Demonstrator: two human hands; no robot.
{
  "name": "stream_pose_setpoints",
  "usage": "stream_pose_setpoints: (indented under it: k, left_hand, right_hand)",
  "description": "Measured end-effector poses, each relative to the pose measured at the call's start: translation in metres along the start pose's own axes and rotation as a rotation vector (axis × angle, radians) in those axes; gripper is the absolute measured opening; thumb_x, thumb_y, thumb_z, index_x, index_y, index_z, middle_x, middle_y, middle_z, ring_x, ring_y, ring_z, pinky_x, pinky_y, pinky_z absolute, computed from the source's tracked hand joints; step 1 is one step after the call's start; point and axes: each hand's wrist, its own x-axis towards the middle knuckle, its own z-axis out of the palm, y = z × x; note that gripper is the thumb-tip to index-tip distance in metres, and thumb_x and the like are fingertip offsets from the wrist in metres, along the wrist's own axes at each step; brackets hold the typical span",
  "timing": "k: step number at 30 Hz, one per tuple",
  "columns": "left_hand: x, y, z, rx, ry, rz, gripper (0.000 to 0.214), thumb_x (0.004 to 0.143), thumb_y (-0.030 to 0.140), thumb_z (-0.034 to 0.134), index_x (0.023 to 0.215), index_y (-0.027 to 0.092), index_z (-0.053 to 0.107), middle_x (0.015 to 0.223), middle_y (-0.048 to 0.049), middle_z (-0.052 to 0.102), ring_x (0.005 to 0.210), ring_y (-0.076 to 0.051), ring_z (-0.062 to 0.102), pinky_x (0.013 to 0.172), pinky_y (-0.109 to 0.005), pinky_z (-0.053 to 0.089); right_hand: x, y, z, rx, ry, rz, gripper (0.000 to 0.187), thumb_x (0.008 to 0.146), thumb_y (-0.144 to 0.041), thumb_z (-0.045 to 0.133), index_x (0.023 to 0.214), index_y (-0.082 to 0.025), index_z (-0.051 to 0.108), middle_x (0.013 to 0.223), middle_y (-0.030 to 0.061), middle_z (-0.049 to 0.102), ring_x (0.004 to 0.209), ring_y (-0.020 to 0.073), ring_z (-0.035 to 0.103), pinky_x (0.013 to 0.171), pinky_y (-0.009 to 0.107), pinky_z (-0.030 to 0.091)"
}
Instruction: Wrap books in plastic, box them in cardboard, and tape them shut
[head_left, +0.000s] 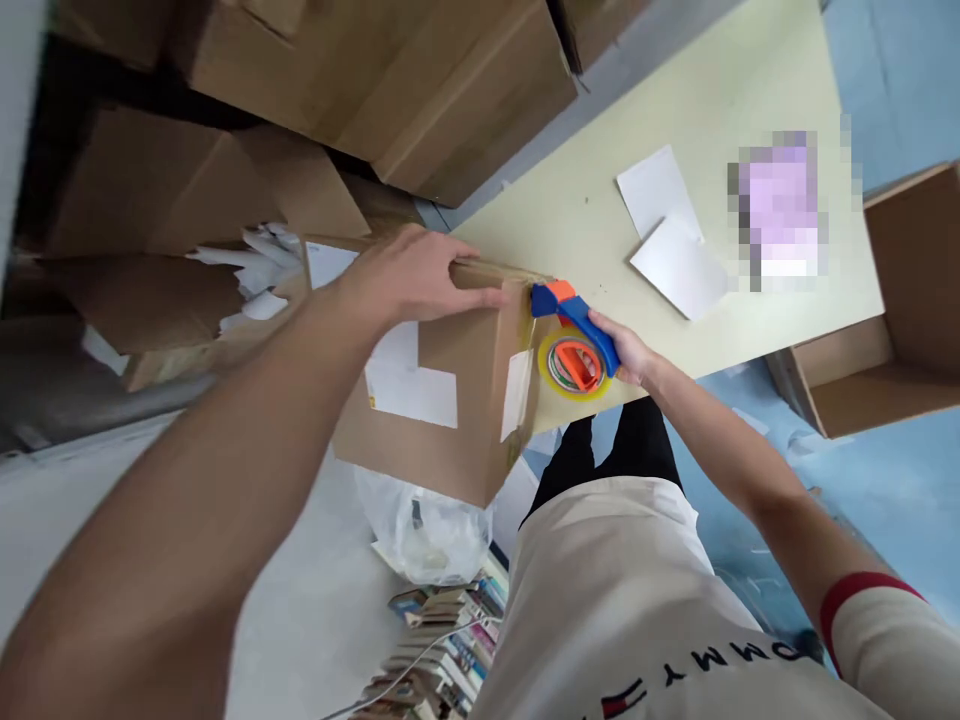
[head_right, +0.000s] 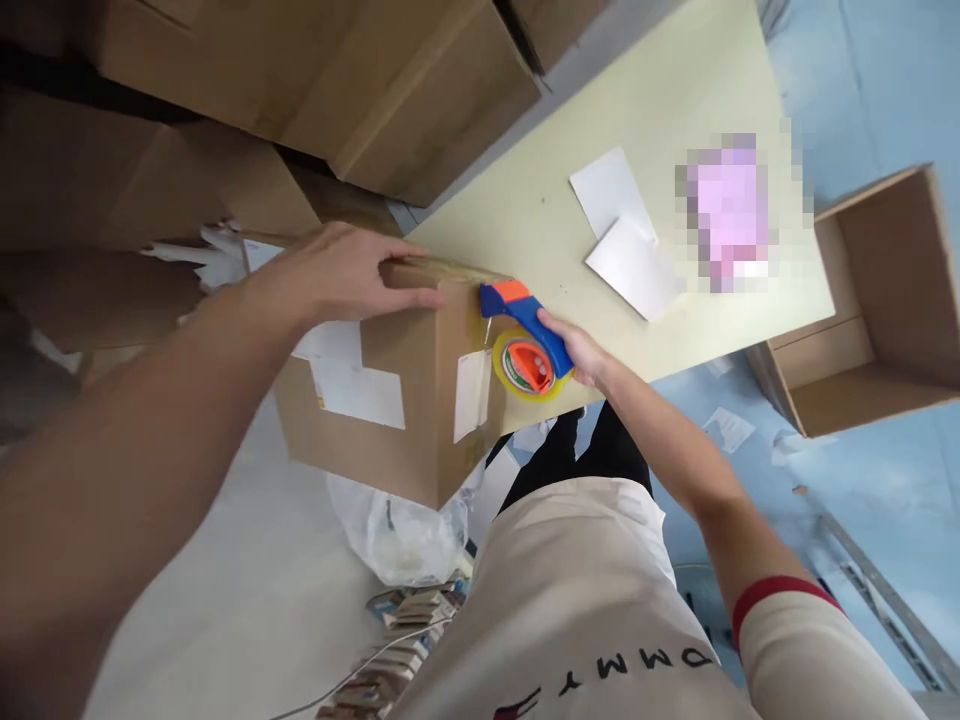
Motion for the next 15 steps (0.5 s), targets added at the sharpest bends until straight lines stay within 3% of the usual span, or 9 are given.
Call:
stream_pose_setpoints:
  k: [3, 4, 5, 8, 11, 15]
  left_hand:
    - [-0.014, 0.001, 0.018, -0.191, 0.366, -0.021, 0.065, 0.088, 0.064, 0.048, 0.14, 0.024, 0.048, 0.149, -0.0067, 0.046, 0.136, -0.031, 0.044, 0.114, -0.045, 0.032]
    - [-0.021, 0.001, 0.029, -0.224, 0.43, 0.023, 0.064, 0.089, 0.061, 0.047, 0.143, 0.027, 0.045, 0.155, -0.0062, 0.037, 0.142, -0.031, 0.037, 0.117, -0.046, 0.027]
    - [-0.028, 0.001, 0.041, -0.239, 0.454, 0.088, 0.066, 0.087, 0.061, 0.05, 0.144, 0.028, 0.043, 0.16, -0.0063, 0.029, 0.146, -0.032, 0.028, 0.119, -0.049, 0.023]
    - [-0.053, -0.001, 0.078, -0.19, 0.334, 0.293, 0.078, 0.077, 0.064, 0.062, 0.144, 0.027, 0.045, 0.164, -0.0111, 0.015, 0.148, -0.045, 0.009, 0.116, -0.067, 0.006]
    - [-0.073, -0.002, 0.099, -0.142, 0.324, 0.259, 0.084, 0.075, 0.068, 0.062, 0.145, 0.026, 0.045, 0.164, -0.0143, 0.015, 0.147, -0.048, 0.008, 0.112, -0.073, 0.001]
    - [-0.078, 0.0, 0.104, -0.128, 0.376, 0.242, 0.085, 0.076, 0.068, 0.061, 0.148, 0.027, 0.041, 0.164, -0.0145, 0.012, 0.149, -0.044, 0.008, 0.111, -0.074, 0.004]
  right_hand:
    - [0.013, -0.043, 0.011, -0.106, 0.021, -0.067, 0.036, 0.091, -0.052, 0.056, 0.101, -0.018, 0.063, 0.091, 0.0059, 0.073, 0.086, 0.0208, 0.069, 0.083, 0.037, 0.06]
    - [0.015, -0.052, 0.014, -0.143, 0.046, -0.101, 0.034, 0.089, -0.052, 0.059, 0.099, -0.019, 0.062, 0.09, 0.0048, 0.073, 0.085, 0.0199, 0.069, 0.082, 0.036, 0.06]
    - [0.018, -0.058, 0.017, -0.179, 0.08, -0.137, 0.033, 0.087, -0.051, 0.063, 0.097, -0.02, 0.06, 0.088, 0.0032, 0.071, 0.083, 0.0187, 0.069, 0.079, 0.034, 0.06]
    - [0.022, -0.061, 0.026, -0.29, 0.172, -0.248, 0.036, 0.078, -0.052, 0.074, 0.088, -0.024, 0.053, 0.08, -0.0033, 0.066, 0.075, 0.0144, 0.065, 0.07, 0.028, 0.058]
    - [0.021, -0.05, 0.034, -0.39, 0.201, -0.326, 0.041, 0.073, -0.056, 0.075, 0.086, -0.026, 0.05, 0.075, -0.0066, 0.063, 0.066, 0.0115, 0.061, 0.06, 0.023, 0.053]
    - [0.018, -0.045, 0.04, -0.364, 0.185, -0.393, 0.036, 0.076, -0.05, 0.074, 0.094, -0.029, 0.05, 0.077, -0.0076, 0.065, 0.062, 0.0114, 0.061, 0.056, 0.023, 0.053]
